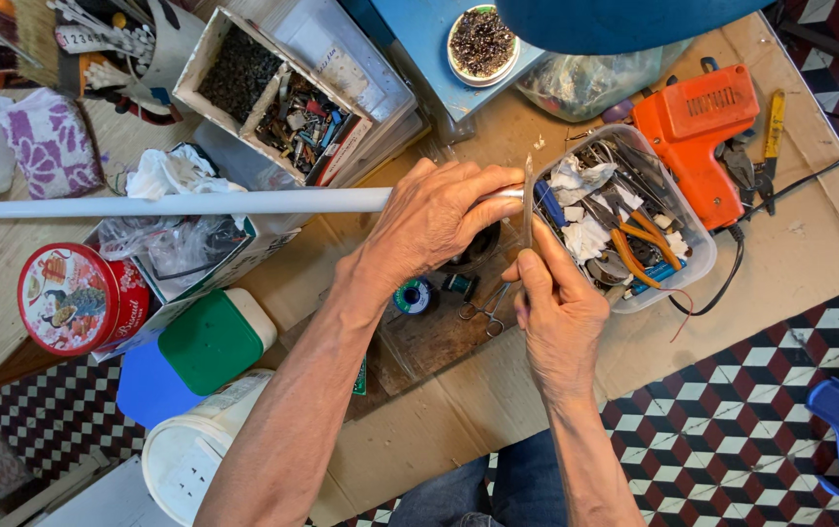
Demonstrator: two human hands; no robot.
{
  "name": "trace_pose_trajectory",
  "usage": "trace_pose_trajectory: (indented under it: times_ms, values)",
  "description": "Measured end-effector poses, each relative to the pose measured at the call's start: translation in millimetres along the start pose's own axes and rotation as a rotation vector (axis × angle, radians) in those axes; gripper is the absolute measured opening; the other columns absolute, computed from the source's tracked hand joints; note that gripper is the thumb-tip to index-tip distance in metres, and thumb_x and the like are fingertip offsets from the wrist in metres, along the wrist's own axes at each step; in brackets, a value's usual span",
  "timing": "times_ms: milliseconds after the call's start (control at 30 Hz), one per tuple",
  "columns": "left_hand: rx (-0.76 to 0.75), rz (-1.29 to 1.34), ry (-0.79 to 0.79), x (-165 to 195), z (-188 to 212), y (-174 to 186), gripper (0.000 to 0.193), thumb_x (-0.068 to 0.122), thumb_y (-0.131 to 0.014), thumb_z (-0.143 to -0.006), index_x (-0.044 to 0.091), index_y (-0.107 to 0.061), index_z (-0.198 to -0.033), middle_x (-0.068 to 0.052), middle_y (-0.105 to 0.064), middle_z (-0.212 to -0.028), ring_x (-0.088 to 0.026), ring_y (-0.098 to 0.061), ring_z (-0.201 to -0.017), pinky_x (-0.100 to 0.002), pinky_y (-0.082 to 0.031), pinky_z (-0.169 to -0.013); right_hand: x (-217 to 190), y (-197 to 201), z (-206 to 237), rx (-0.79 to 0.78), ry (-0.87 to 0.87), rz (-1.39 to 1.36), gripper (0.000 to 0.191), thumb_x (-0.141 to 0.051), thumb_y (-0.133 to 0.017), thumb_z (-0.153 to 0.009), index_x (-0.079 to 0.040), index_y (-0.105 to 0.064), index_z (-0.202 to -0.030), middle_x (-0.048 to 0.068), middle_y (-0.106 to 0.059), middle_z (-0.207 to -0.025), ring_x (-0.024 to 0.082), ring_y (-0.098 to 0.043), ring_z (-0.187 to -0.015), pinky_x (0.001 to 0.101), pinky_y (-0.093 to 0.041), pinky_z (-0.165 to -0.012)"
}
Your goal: The person works on a long white fluorescent tube lying across a cluttered workbench. They scrape or trim the tube's end with a blade-like tool, apply hot glue around the metal end cap with an orange hot glue gun, press the cap onto the tube, and use pliers to adjust and seat the fitting, repositioning the tube as they work.
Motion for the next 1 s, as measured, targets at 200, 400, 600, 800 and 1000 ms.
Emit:
trace_pose_trajectory:
  times_ms: [200, 400, 600, 800, 1000]
  values:
    - [-0.010, -0.010, 0.004, -2.5, -0.2, -1.2, 0.031, 0.037, -0.061, -0.102, 0.017, -0.070, -0.125, -0.004, -0.072, -0.095, -0.021, -0.067, -0.093, -0.039, -0.045, -0.082, -2.7, 2.1, -10.3, -0.017, -0.071, -0.071, 0.041, -0.010, -0.059, -0.102, -0.003, -0.060, -0.143, 0.004, -0.064, -0.084, 0.004, -0.047, -0.057, 0.0160, -0.036, -0.048]
    - [0.020, 0.003, -0.016, -2.7, 0.2, -2.9, 0.030, 0.037, -0.061, -0.103, 0.018, -0.070, -0.124, -0.003, -0.072, -0.096, -0.021, -0.067, -0.091, -0.039, -0.045, -0.081, 3.0, 1.9, -11.0, -0.038, -0.040, -0.163, 0.042, -0.009, -0.057, -0.104, -0.002, -0.058, -0.146, 0.004, -0.063, -0.086, 0.004, -0.045, -0.057, 0.0154, -0.035, -0.048]
    - [0.002, 0.022, 0.016, -3.2, -0.6, -6.4, 0.030, 0.038, -0.061, -0.102, 0.018, -0.070, -0.123, -0.003, -0.073, -0.095, -0.020, -0.068, -0.091, -0.040, -0.046, -0.082, 7.0, -0.9, -11.7, -0.043, 0.006, -0.104, 0.042, -0.010, -0.056, -0.105, -0.001, -0.057, -0.146, 0.005, -0.064, -0.085, 0.004, -0.046, -0.056, 0.0160, -0.036, -0.047]
    - [0.028, 0.039, -0.015, -5.0, -0.2, -4.5, 0.030, 0.038, -0.062, -0.102, 0.017, -0.070, -0.123, -0.004, -0.073, -0.100, -0.022, -0.068, -0.096, -0.040, -0.046, -0.084, 5.0, -0.2, -8.0, 0.010, -0.036, -0.075, 0.042, -0.009, -0.058, -0.102, -0.001, -0.058, -0.143, 0.005, -0.064, -0.086, 0.005, -0.047, -0.056, 0.0167, -0.036, -0.046]
    - [0.054, 0.019, -0.034, -6.0, 0.3, -4.5, 0.031, 0.038, -0.060, -0.103, 0.017, -0.069, -0.125, -0.004, -0.073, -0.102, -0.022, -0.068, -0.097, -0.040, -0.046, -0.084, 5.1, 2.1, -5.2, -0.017, -0.015, -0.093, 0.042, -0.009, -0.057, -0.104, -0.002, -0.058, -0.145, 0.003, -0.062, -0.086, 0.004, -0.045, -0.056, 0.0160, -0.035, -0.047]
Point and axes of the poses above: each hand's wrist, its own z-axis away from the middle knuckle, its own y-axis out of the back of the hand, x = y × z, the point moved 1 cm from there along -z, towards the middle knuckle
